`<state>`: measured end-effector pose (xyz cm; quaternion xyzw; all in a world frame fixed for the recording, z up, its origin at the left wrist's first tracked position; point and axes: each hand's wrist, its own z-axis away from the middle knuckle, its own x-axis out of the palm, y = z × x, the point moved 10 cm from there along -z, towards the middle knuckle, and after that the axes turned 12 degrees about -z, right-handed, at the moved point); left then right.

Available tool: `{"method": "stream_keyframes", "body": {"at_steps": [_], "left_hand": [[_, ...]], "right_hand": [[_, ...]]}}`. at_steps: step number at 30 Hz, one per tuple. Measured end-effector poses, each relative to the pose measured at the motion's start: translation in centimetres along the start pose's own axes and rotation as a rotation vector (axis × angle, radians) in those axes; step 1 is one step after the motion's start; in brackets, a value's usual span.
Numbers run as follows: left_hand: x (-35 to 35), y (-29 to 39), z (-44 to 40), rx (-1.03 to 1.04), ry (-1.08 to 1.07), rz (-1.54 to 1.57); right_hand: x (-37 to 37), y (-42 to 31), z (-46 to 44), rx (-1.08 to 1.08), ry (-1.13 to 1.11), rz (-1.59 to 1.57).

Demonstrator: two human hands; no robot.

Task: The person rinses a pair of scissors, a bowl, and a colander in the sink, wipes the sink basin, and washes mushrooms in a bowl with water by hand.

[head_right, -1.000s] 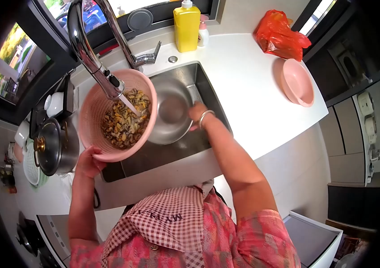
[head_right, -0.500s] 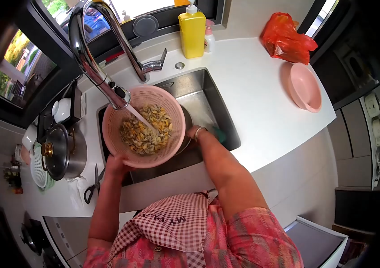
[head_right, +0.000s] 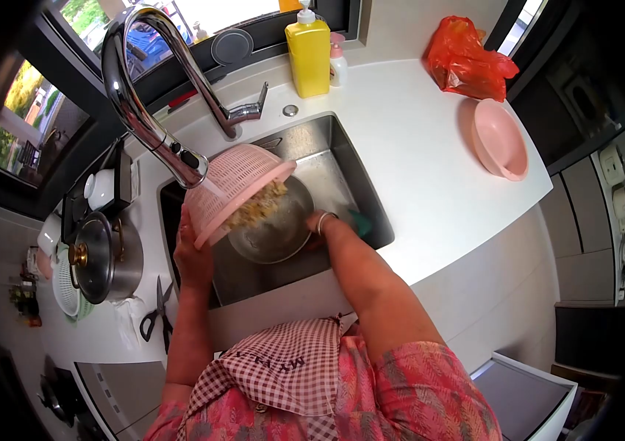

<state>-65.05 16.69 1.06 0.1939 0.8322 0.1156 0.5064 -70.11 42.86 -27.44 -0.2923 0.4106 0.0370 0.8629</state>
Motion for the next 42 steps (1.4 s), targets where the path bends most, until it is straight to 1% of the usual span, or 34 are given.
{"method": "stream_keyframes", "body": {"at_steps": [1,2,3,4,5,7,9,12,15,16,17,21,23,24,25,26,27,29,30,31,32,35,37,40,42], "left_hand": [[0.1,0.1,-0.1,0.03,0.015,0.01],[0.0,0.3,-0.3,0.059,0.029,0.019],[-0.1,0.5,-0.4,0.088,0.042,0.028],[-0.1,0.5,-0.4,0.081,0.042,0.008],[-0.4,0.9,-0.5,0.075,0.045,-0.01],[-0.8,1.4,-0.7,0.071,0.056,-0.026],[-1.2,1.7,-0.6,0.075,0.065,-0.024],[-2.1,1.7,-1.0,0.032,0.054,0.074],[-3.1,1.6,-1.5,-0.083,0.018,0.082],[-3.2,1.5,-1.7,-0.08,0.02,0.097],[-3.1,1.2,-1.8,-0.078,0.023,0.112],[-1.2,-2.3,-0.7,-0.083,0.003,0.206],[0.5,-4.2,0.6,-0.207,-0.068,0.314],[1.0,-5.0,1.1,-0.272,-0.101,0.369],[2.5,-6.2,2.1,-0.421,-0.223,0.503],[2.5,-5.4,2.6,-0.571,-0.343,0.64],[3.1,-4.8,3.8,-0.72,-0.463,0.779],[3.5,-5.0,5.3,-0.812,-0.541,0.843],[3.7,-4.9,6.2,-0.86,-0.58,0.878],[3.4,-4.8,6.5,-0.856,-0.575,0.887],[2.9,-4.4,6.9,-0.854,-0.572,0.895],[2.1,-3.8,8.1,-0.878,-0.545,0.909],[2.2,-3.8,8.5,-0.891,-0.549,0.921],[2.4,-3.4,8.7,-0.908,-0.575,0.943],[2.0,-2.6,8.1,-0.924,-0.569,0.945]], "right_hand": [[0.1,0.0,0.0,-0.009,-0.007,0.012],[0.1,-0.5,0.5,-0.084,-0.018,0.082],[0.1,-0.8,0.7,-0.107,-0.028,0.108],[0.2,-1.1,0.9,-0.131,-0.039,0.133],[0.5,-0.5,0.4,-0.103,-0.047,0.117],[1.0,0.2,-0.2,-0.115,-0.066,0.11],[1.3,-0.4,0.2,-0.197,-0.09,0.123],[0.6,-0.6,1.0,-0.149,-0.103,0.067],[0.1,-0.5,1.1,-0.058,-0.09,0.06],[-0.1,-0.3,1.0,-0.018,-0.079,0.035],[-0.1,0.3,1.0,0.038,-0.058,-0.026],[0.1,1.6,1.9,0.217,-0.039,-0.491],[0.4,2.4,2.1,0.321,-0.017,-0.638],[0.4,3.3,2.2,0.408,0.029,-0.711],[0.4,4.1,2.4,0.493,0.083,-0.785],[0.3,5.2,2.7,0.608,0.173,-0.882],[-1.3,4.9,3.7,0.632,0.288,-0.812],[-4.6,3.9,6.1,0.686,0.514,-0.663],[-5.3,4.8,5.5,0.623,0.589,-0.627],[-6.1,5.9,5.4,0.559,0.661,-0.591],[-6.2,6.4,5.8,0.535,0.679,-0.841],[-8.0,2.9,8.4,0.353,0.595,-1.215],[-6.7,2.7,8.9,0.351,0.611,-1.688],[-9.2,-3.6,11.6,0.137,0.406,-1.874],[-10.5,-7.2,13.0,0.056,0.342,-2.012]]}}
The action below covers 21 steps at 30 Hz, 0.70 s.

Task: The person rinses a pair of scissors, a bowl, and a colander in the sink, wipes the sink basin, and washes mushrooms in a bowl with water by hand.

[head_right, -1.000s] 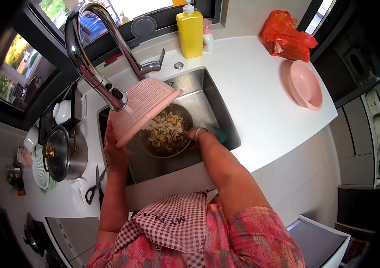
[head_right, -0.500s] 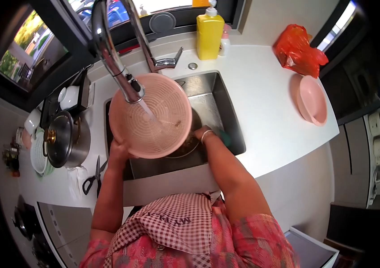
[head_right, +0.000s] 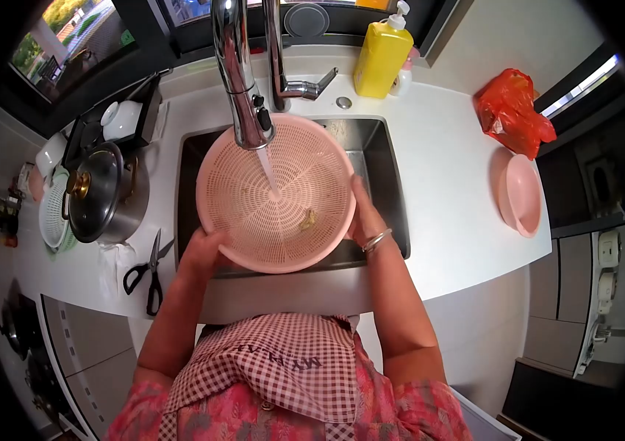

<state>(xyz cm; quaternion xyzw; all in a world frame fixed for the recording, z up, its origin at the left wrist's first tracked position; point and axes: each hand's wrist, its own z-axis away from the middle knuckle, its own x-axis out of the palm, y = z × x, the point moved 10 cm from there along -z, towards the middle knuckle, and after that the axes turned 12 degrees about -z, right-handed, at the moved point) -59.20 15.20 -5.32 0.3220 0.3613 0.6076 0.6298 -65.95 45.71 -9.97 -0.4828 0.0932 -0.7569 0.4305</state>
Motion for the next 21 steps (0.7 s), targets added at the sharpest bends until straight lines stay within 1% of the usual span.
{"method": "stream_keyframes", "body": {"at_steps": [1,4,7,8,11,12,15,16,18,19,21], "left_hand": [[0.0,-0.1,-0.7,-0.002,-0.026,-0.024],[-0.3,0.4,-3.2,0.026,-0.085,-0.069],[0.3,2.7,-4.5,0.089,-0.106,-0.079],[0.2,3.3,-4.9,0.106,-0.098,-0.092],[0.3,4.0,-5.5,0.195,-0.069,-0.11],[0.5,4.3,-5.7,0.231,-0.062,-0.113],[0.6,3.9,-4.4,0.275,0.114,-0.241],[0.3,6.6,-2.6,0.531,0.314,-0.494],[2.3,11.2,3.4,1.043,0.726,-0.988],[3.6,11.5,4.0,1.117,0.663,-1.009],[5.9,11.9,5.4,1.26,0.539,-1.052]], "right_hand": [[1.0,0.1,0.6,0.012,-0.041,-0.069],[-0.7,0.6,0.1,-0.068,-0.053,0.072],[-2.2,1.8,0.1,0.055,0.035,0.222],[-1.8,1.7,1.1,0.082,0.053,0.201],[-1.7,1.5,3.1,0.052,0.12,0.141],[-1.3,1.1,4.4,0.035,0.203,0.094],[-3.6,-0.7,6.6,-0.035,0.298,0.241],[-4.2,-1.3,7.5,-0.07,0.325,0.247],[-5.4,-1.0,7.8,-0.041,0.309,0.273],[-5.9,-0.8,7.9,-0.025,0.3,0.285],[-4.8,0.1,7.4,-0.04,0.275,0.189]]}}
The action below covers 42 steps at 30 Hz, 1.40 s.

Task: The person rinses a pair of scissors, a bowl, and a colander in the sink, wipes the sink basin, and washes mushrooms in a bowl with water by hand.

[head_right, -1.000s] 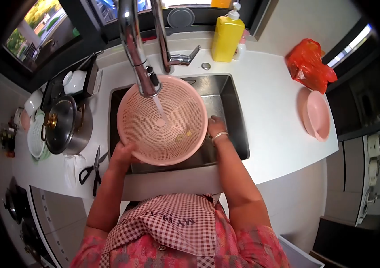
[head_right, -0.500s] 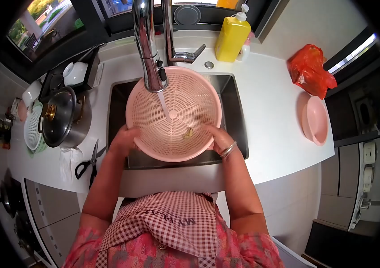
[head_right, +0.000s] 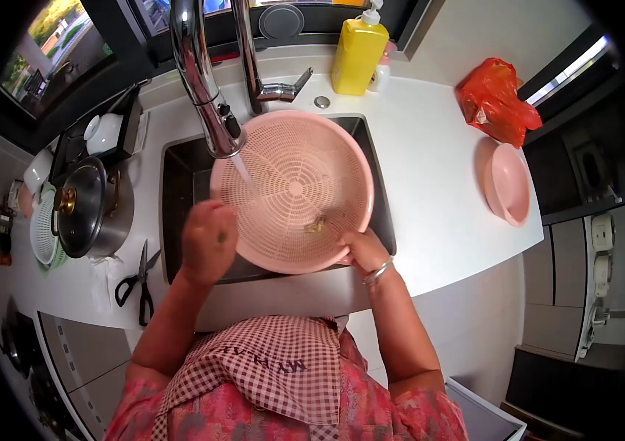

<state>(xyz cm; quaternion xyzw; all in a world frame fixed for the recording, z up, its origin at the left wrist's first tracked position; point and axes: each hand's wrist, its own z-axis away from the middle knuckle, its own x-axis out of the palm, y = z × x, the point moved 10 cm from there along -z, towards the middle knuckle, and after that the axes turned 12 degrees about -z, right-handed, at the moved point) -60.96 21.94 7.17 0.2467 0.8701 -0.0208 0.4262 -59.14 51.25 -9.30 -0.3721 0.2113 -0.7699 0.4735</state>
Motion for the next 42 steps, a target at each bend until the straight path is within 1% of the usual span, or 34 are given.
{"method": "stream_keyframes", "body": {"at_steps": [2,3,6,7,9,12,15,18,19,21,24,25,27,29,30,31,33,35,36,37,38,40,41,42], "left_hand": [[3.5,0.5,-0.2,-0.182,-0.316,0.31],[5.3,1.1,0.2,-0.278,-0.472,0.463],[11.8,-0.4,2.5,-0.424,-0.651,0.451],[12.9,-0.6,2.4,-0.402,-0.693,0.324],[14.8,-0.7,2.8,-0.36,-0.781,0.077],[15.6,-0.3,2.6,-0.277,-0.559,0.023],[17.6,-0.5,4.4,-0.338,-0.511,0.255],[19.3,-1.3,5.6,-0.492,-0.529,0.608],[19.6,-1.7,6.2,-0.543,-0.546,0.635],[16.7,-1.6,4.2,-0.643,-0.574,0.685],[11.8,-3.5,2.5,-0.635,-0.229,0.836],[10.9,-4.6,2.7,-0.706,-0.158,0.868],[9.2,-7.3,3.6,-0.853,-0.002,0.923],[12.4,-9.2,5.8,-0.798,-0.116,0.832],[14.4,-10.2,7.2,-0.774,-0.166,0.785],[16.4,-10.0,8.9,-0.661,-0.449,0.382],[16.2,-10.9,9.3,-0.651,-0.272,0.183],[15.8,-11.5,9.7,-0.813,-0.256,0.341],[12.2,-9.7,7.9,-0.982,-0.326,0.6],[10.1,-8.0,7.2,-1.146,-0.395,0.862],[9.7,-7.4,7.2,-1.102,-0.556,0.888],[8.7,-7.1,8.6,-0.998,-0.865,0.925],[7.9,-8.0,10.0,-1.084,-0.84,0.908],[6.2,-7.9,10.1,-1.123,-0.762,0.926]], "right_hand": [[1.7,1.4,-1.0,-0.019,-0.02,-0.043],[2.8,2.3,-1.6,-0.008,-0.071,-0.089],[6.0,4.3,-2.6,0.038,-0.18,-0.076],[7.5,4.3,-2.2,-0.019,-0.194,-0.111],[8.6,4.4,-2.0,-0.053,-0.214,-0.071],[8.9,4.2,-1.6,-0.119,-0.177,0.018],[7.2,4.3,-1.9,-0.123,-0.152,-0.011],[5.3,3.9,-2.1,-0.113,-0.096,-0.091],[4.6,3.7,-1.9,-0.124,-0.058,-0.1],[3.2,2.8,-2.1,-0.145,0.011,-0.118],[1.3,0.7,-2.0,-0.247,0.032,-0.195],[0.2,0.4,-1.7,-0.246,0.121,-0.245],[-0.2,-1.6,-0.4,-0.374,0.169,-0.278],[0.3,-3.4,1.1,-0.487,0.189,-0.316],[0.2,-3.2,1.0,-0.48,0.182,-0.323],[-0.4,-3.2,0.8,-0.476,0.176,-0.33],[-0.1,-3.7,0.9,-0.479,0.182,-0.375],[-0.2,-1.7,-1.0,-0.237,0.032,-0.339],[-0.1,-0.2,-1.6,-0.111,-0.041,-0.323],[0.3,1.1,-2.0,-0.007,-0.078,-0.295],[2.3,1.0,-0.5,0.018,0.028,-0.276],[3.0,3.9,-2.5,0.09,-0.115,-0.186],[4.7,4.2,-2.0,0.161,-0.163,-0.18],[5.6,4.7,-2.4,0.198,-0.189,-0.148]]}}
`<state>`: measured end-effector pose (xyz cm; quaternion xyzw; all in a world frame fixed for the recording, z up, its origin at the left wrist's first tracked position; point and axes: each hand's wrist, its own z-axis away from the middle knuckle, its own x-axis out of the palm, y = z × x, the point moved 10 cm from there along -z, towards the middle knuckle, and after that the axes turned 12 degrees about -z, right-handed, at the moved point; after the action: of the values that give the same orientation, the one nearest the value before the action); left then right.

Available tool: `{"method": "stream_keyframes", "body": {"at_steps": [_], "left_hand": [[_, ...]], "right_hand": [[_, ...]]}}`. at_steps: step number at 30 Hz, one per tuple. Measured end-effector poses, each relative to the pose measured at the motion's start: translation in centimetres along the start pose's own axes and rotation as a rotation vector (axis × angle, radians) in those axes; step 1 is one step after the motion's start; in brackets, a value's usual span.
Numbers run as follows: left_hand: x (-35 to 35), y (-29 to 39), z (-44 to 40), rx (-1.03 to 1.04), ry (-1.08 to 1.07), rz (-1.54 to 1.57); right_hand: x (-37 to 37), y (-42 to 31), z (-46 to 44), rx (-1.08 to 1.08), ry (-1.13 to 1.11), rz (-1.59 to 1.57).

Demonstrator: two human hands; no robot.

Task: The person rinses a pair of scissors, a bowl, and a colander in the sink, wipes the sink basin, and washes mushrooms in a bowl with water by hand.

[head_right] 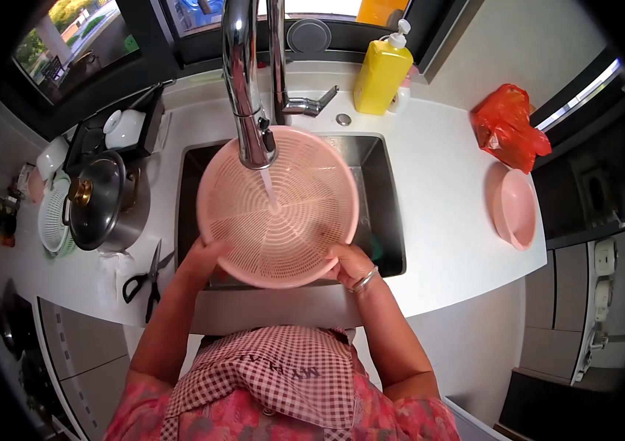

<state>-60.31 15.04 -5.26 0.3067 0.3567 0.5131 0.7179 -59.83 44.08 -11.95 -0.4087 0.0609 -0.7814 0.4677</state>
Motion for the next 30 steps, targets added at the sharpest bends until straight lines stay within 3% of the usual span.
{"method": "stream_keyframes", "body": {"at_steps": [7,11,14,20,27,30], "left_hand": [[-5.2,1.4,9.4,0.057,0.235,0.092],[-6.0,1.7,10.8,0.129,0.23,0.059],[-6.7,1.7,9.8,0.165,0.231,0.009],[-9.3,0.3,2.8,-0.035,0.176,-0.163],[-6.2,0.1,-2.9,-0.096,-0.076,-0.041],[-5.7,1.2,-5.9,0.311,0.048,0.038]], "right_hand": [[8.4,3.0,-1.4,0.131,-0.316,0.074],[8.9,2.6,-2.3,0.124,-0.292,0.031],[8.2,2.1,-2.9,0.121,-0.237,0.072],[7.1,0.2,-0.5,0.192,-0.189,0.277],[1.6,0.0,-0.9,0.224,-0.14,0.271],[-0.5,-0.3,-2.0,0.053,-0.088,0.187]]}}
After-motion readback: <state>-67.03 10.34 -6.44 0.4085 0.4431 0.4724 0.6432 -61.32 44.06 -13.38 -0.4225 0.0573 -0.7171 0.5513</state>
